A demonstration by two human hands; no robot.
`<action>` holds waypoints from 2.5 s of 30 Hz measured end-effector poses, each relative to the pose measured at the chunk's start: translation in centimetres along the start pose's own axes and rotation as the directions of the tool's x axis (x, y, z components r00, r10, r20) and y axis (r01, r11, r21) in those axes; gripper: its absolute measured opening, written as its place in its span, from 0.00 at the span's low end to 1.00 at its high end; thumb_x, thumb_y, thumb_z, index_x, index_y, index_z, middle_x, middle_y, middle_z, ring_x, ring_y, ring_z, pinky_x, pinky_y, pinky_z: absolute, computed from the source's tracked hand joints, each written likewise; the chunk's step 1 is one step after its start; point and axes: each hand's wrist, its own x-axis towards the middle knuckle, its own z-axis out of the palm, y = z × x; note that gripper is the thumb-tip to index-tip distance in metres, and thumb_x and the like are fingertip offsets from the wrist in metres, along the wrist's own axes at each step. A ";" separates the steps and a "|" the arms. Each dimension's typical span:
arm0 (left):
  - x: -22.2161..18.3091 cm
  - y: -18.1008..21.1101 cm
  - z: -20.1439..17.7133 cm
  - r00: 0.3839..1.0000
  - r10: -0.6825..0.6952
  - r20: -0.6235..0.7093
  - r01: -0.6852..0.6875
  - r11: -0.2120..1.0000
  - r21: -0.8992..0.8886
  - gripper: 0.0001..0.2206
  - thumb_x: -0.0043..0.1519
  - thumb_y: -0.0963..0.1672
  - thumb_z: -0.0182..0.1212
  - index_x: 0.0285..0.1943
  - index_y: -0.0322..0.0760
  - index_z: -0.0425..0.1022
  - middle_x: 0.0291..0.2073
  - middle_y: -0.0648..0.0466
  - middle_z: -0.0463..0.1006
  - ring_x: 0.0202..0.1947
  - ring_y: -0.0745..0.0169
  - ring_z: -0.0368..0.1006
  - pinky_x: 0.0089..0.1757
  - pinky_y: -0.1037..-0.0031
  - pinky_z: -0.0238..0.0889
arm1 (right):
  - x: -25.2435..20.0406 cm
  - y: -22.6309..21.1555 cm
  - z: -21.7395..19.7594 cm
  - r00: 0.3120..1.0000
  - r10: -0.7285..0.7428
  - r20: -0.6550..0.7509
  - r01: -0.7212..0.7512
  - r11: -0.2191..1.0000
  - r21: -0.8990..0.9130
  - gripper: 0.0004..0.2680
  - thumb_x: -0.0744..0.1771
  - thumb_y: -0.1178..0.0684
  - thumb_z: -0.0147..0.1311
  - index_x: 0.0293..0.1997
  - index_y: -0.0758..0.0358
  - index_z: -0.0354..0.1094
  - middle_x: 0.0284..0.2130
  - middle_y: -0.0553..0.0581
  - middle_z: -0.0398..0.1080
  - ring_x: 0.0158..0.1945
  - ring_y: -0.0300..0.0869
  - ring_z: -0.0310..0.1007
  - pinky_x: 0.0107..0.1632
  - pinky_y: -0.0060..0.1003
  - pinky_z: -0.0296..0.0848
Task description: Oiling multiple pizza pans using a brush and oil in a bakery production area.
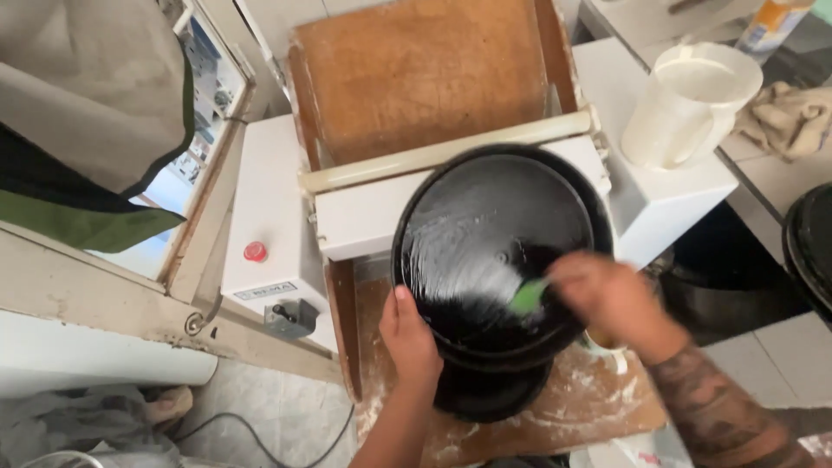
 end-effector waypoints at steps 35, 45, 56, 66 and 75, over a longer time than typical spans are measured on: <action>-2.8 2.1 0.7 0.976 -0.217 0.015 0.208 0.951 0.229 0.24 0.64 0.51 0.52 0.61 0.30 0.76 0.53 0.49 0.81 0.56 0.59 0.73 0.57 0.67 0.63 | -3.1 0.7 -1.8 0.918 0.205 -0.339 -0.361 0.788 -0.499 0.05 0.69 0.50 0.51 0.42 0.50 0.74 0.32 0.51 0.75 0.32 0.48 0.75 0.32 0.45 0.70; -10.0 5.4 11.2 0.889 -0.406 0.213 0.416 0.910 -0.002 0.24 0.67 0.48 0.48 0.66 0.25 0.72 0.60 0.39 0.78 0.58 0.49 0.75 0.56 0.63 0.68 | -19.5 -8.4 -7.1 0.578 0.637 -0.511 -0.558 0.765 0.322 0.11 0.68 0.46 0.49 0.35 0.54 0.79 0.25 0.45 0.83 0.30 0.33 0.84 0.42 0.29 0.78; -23.1 -2.2 35.4 0.534 -0.557 0.635 0.581 0.788 0.203 0.26 0.66 0.43 0.48 0.76 0.58 0.61 0.61 0.48 0.77 0.44 0.48 0.76 0.32 0.63 0.58 | -24.5 -11.7 -20.9 -0.082 0.787 -0.612 -0.698 0.392 0.599 0.13 0.69 0.56 0.47 0.26 0.72 0.74 0.25 0.63 0.76 0.31 0.46 0.74 0.38 0.38 0.71; -27.3 -0.8 39.5 0.435 -0.527 0.730 -0.248 0.709 0.660 0.31 0.69 0.49 0.46 0.82 0.57 0.39 0.69 0.55 0.68 0.37 0.53 0.80 0.45 0.54 0.74 | -28.9 -5.4 -20.6 -0.004 0.842 -0.540 -0.470 0.475 0.744 0.08 0.67 0.57 0.49 0.33 0.71 0.74 0.19 0.64 0.74 0.23 0.46 0.75 0.32 0.34 0.73; -22.6 -3.5 34.9 0.306 -0.466 0.830 -0.694 0.487 0.530 0.34 0.66 0.58 0.38 0.80 0.42 0.54 0.44 0.48 0.81 0.46 0.41 0.76 0.43 0.56 0.67 | -27.3 -0.7 -16.4 0.283 0.884 -0.371 -0.374 0.458 0.807 0.10 0.67 0.55 0.51 0.34 0.74 0.75 0.19 0.68 0.76 0.23 0.48 0.76 0.30 0.38 0.72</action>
